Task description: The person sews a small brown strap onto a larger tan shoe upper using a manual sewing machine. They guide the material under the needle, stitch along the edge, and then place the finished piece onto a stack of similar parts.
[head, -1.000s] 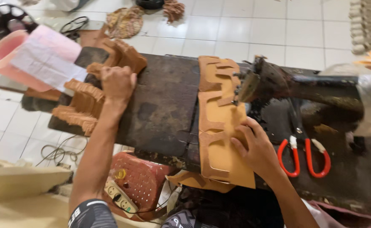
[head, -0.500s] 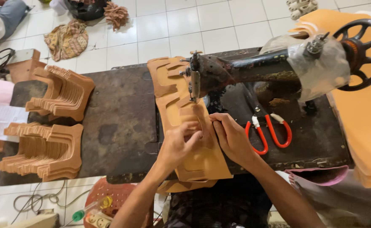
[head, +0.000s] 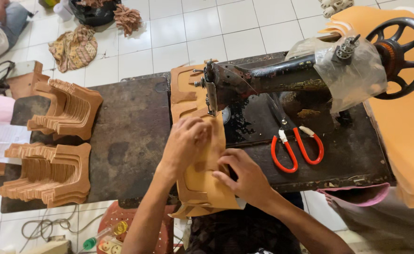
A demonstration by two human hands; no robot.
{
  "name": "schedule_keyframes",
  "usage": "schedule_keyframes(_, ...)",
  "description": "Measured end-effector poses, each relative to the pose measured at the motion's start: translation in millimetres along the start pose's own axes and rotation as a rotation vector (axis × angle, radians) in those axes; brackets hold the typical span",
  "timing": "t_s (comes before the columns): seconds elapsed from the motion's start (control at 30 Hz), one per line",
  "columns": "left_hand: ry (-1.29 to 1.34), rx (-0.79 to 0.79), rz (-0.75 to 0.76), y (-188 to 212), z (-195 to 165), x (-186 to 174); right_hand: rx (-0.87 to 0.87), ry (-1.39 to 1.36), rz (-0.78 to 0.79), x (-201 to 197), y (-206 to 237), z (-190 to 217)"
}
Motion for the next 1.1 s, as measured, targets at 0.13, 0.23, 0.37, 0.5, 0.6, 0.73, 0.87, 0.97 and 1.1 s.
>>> schedule_keyframes(0.13, 0.055, 0.029, 0.005, -3, -3, 0, 0.029, 0.131, 0.066, -6, 6, -8)
schedule_keyframes(0.23, 0.036, 0.0, -0.013, -5, -1, 3, 0.092, 0.14, 0.124, -7, 9, -11)
schedule_keyframes(0.37, 0.026, 0.015, -0.017, -6, 3, 6, 0.112, 0.116, 0.135, -5, 5, -13)
schedule_keyframes(0.5, 0.009, 0.039, -0.015, -4, 7, 5, 0.068, 0.122, 0.139, -5, 2, -14)
schedule_keyframes(0.6, 0.021, 0.043, -0.007, -1, 7, 5, 0.019, 0.133, 0.143, -5, 3, -14)
schedule_keyframes(0.73, 0.045, 0.04, -0.009, -1, 7, 6, -0.013, 0.161, 0.137, -2, 5, -15)
schedule_keyframes(0.87, 0.052, 0.027, -0.02, -2, 7, 6, -0.01, 0.17, 0.142, -1, 6, -17)
schedule_keyframes(0.97, 0.063, 0.023, -0.009, 0, 9, 5, 0.0, 0.185, 0.136, 0, 7, -17)
schedule_keyframes(1.1, 0.072, 0.027, -0.008, 4, 9, 6, -0.019, 0.202, 0.13, 2, 10, -17)
Point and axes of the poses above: each hand's wrist, its own y-axis away from the middle knuckle, its own x-axis out of the palm, z = x × y, the point moved 1 cm from there along -y, towards the middle knuckle, and after that the axes turned 1 degree about y, right-handed, at the moved point
